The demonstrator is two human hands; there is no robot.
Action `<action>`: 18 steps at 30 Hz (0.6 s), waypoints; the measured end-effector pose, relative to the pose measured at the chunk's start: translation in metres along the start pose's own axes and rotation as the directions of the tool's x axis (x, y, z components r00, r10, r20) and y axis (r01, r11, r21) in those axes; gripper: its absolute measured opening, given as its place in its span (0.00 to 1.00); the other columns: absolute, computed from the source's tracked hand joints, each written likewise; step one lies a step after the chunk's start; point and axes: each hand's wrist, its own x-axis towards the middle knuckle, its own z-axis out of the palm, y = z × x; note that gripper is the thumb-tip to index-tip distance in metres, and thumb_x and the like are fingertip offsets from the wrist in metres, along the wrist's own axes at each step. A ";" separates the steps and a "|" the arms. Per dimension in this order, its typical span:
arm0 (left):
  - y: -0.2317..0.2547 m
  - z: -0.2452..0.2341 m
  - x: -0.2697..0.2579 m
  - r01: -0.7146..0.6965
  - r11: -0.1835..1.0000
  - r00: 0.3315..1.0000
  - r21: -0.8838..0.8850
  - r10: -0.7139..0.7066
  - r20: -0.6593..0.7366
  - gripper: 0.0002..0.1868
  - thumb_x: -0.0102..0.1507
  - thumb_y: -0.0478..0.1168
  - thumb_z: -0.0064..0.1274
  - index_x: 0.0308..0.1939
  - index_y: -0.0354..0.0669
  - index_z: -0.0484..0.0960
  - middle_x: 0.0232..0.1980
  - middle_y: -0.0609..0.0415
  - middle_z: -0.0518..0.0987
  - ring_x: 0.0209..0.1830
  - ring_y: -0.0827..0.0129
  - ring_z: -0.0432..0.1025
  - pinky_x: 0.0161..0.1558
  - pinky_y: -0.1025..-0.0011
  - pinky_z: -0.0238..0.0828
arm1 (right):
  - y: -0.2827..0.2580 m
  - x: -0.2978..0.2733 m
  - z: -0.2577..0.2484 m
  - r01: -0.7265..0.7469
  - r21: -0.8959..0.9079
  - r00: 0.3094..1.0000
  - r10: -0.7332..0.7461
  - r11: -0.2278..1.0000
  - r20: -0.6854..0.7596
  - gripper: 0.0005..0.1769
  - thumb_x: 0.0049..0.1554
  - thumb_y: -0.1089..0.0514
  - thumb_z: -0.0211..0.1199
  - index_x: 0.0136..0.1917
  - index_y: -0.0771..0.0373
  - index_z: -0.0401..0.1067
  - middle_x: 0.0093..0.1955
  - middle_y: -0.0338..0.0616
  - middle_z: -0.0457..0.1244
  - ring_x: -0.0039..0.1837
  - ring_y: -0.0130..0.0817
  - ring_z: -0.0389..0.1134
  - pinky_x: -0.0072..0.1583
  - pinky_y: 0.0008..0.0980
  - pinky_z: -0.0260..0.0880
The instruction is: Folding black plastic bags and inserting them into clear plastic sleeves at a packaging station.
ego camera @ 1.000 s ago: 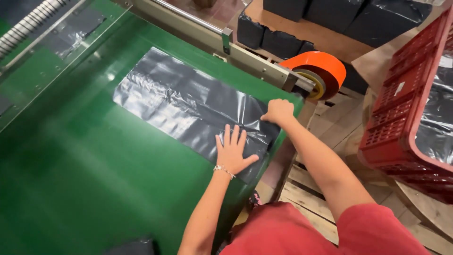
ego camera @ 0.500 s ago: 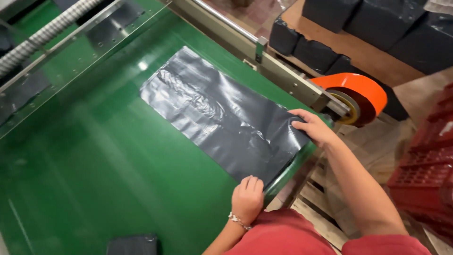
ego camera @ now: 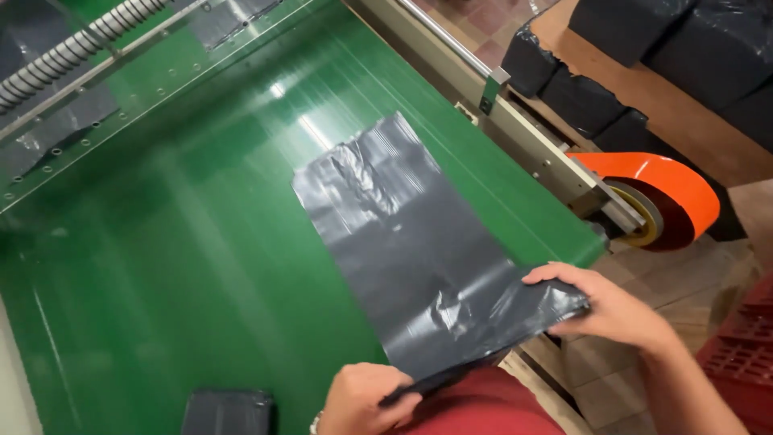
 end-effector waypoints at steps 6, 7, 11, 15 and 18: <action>-0.099 -0.044 0.029 0.396 0.910 0.909 -0.120 -0.407 -0.089 0.19 0.58 0.47 0.61 0.16 0.48 0.73 0.17 0.65 0.65 0.19 0.78 0.56 0.24 0.73 0.53 | -0.012 0.118 -0.007 0.091 -0.611 0.825 -0.403 0.786 -0.395 0.07 0.48 0.51 0.73 0.38 0.49 0.76 0.38 0.30 0.57 0.47 0.31 0.58 0.52 0.32 0.57; -0.139 -0.041 0.029 0.458 0.746 0.755 -0.484 -0.613 -0.231 0.04 0.59 0.38 0.53 0.30 0.44 0.76 0.26 0.63 0.69 0.26 0.78 0.61 0.29 0.76 0.60 | -0.001 0.154 -0.020 0.149 -0.600 0.769 -0.474 0.786 -0.430 0.16 0.46 0.50 0.76 0.42 0.56 0.74 0.41 0.40 0.60 0.48 0.40 0.62 0.53 0.38 0.60; -0.272 -0.025 0.025 0.487 0.308 0.374 -0.817 -0.919 -0.124 0.13 0.66 0.36 0.44 0.53 0.54 0.76 0.37 0.72 0.73 0.26 0.84 0.60 0.26 0.89 0.58 | 0.037 0.294 -0.050 0.219 -0.524 0.724 -0.497 0.823 -0.479 0.18 0.45 0.50 0.78 0.39 0.64 0.76 0.45 0.45 0.66 0.50 0.46 0.67 0.55 0.42 0.65; -0.306 0.007 0.032 0.665 0.460 0.395 -0.588 -0.885 -0.246 0.20 0.56 0.36 0.66 0.51 0.41 0.80 0.40 0.49 0.84 0.34 0.68 0.75 0.35 0.71 0.77 | 0.070 0.369 -0.053 -0.031 -0.569 0.805 -0.317 0.822 -0.501 0.20 0.50 0.47 0.72 0.38 0.67 0.73 0.50 0.53 0.67 0.55 0.56 0.68 0.55 0.51 0.67; -0.318 0.010 0.039 0.861 0.440 0.313 -0.257 -0.855 -0.414 0.13 0.60 0.46 0.60 0.44 0.47 0.80 0.42 0.46 0.84 0.46 0.51 0.79 0.46 0.54 0.76 | 0.064 0.388 -0.059 -0.158 -0.586 0.825 -0.220 0.794 -0.521 0.21 0.55 0.40 0.66 0.40 0.60 0.76 0.48 0.46 0.67 0.55 0.48 0.69 0.55 0.43 0.70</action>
